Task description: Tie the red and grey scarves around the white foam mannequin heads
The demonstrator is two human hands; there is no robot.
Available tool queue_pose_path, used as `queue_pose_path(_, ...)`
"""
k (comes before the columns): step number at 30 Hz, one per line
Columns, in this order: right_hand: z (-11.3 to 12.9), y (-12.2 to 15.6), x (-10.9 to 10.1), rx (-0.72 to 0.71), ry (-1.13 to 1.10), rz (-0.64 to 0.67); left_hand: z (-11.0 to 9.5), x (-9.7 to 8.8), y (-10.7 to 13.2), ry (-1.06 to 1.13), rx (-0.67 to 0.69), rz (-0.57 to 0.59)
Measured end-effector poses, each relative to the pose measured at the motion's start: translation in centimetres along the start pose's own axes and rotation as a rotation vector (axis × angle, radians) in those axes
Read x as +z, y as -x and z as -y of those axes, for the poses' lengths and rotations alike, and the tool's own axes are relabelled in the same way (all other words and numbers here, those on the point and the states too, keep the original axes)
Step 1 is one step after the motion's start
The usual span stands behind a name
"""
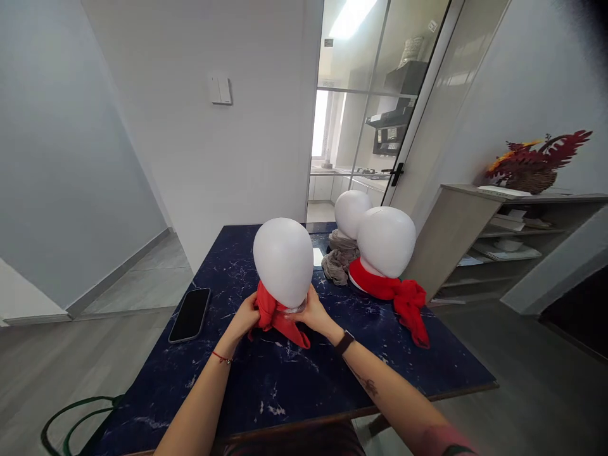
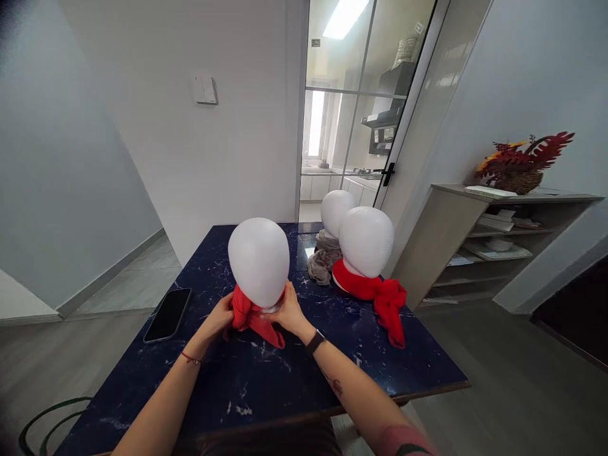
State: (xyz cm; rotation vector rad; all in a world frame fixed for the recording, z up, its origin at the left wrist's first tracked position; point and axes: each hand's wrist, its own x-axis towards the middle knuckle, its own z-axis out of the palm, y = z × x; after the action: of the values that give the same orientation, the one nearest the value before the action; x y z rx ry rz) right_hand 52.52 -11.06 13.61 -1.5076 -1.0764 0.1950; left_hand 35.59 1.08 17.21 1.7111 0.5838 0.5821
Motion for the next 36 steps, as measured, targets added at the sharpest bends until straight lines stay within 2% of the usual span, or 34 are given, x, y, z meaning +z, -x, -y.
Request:
queue_pose_path(3,-1.1,-0.1,1.2,-0.005,-0.012,0.016,0.1,0.0,0.0,-0.164,0.131,0.005)
queue_pose_path(5,-1.6,0.2,1.8,0.011,0.064,-0.005,0.1,0.2,0.1,-0.357,0.205,-0.028)
queue_pose_path(7,-1.7,0.5,2.1,0.020,0.161,-0.022,-0.1,0.6,0.3,-0.572,0.247,-0.136)
queue_pose_path(9,-1.4,0.7,2.2,0.031,0.240,-0.036,-0.6,1.0,0.7,-0.753,0.269,-0.302)
queue_pose_path(11,-0.9,0.9,2.2,0.043,0.293,-0.056,-1.1,1.4,1.2,-0.896,0.289,-0.455)
queue_pose_path(13,-0.4,1.0,2.3,0.048,0.330,-0.079,-1.7,1.9,1.9,-1.008,0.320,-0.548)
queue_pose_path(16,0.1,1.1,2.6,0.051,0.366,-0.105,-2.4,2.6,3.2,-1.133,0.311,-0.605)
queue_pose_path(20,0.3,1.3,2.6,0.052,0.380,-0.101,-3.2,3.8,5.5,-1.223,0.208,-0.616)
queue_pose_path(23,0.3,1.3,2.5,0.053,0.375,-0.100,-3.8,4.6,6.9,-1.094,0.226,-0.642)
queue_pose_path(25,0.3,1.3,2.5,0.058,0.376,-0.100,-4.2,5.0,7.5,-0.897,0.207,-0.587)
queue_pose_path(28,0.2,1.3,2.5,0.057,0.384,-0.098,-4.5,5.2,8.1,-0.547,0.071,-0.470)
queue_pose_path(32,0.2,1.3,2.6,0.051,0.404,-0.112,-4.2,5.7,8.5,-0.201,-0.020,-0.421)
queue_pose_path(36,0.5,1.4,2.7,0.058,0.422,-0.115,-3.2,7.7,8.9,0.181,-0.105,-0.387)
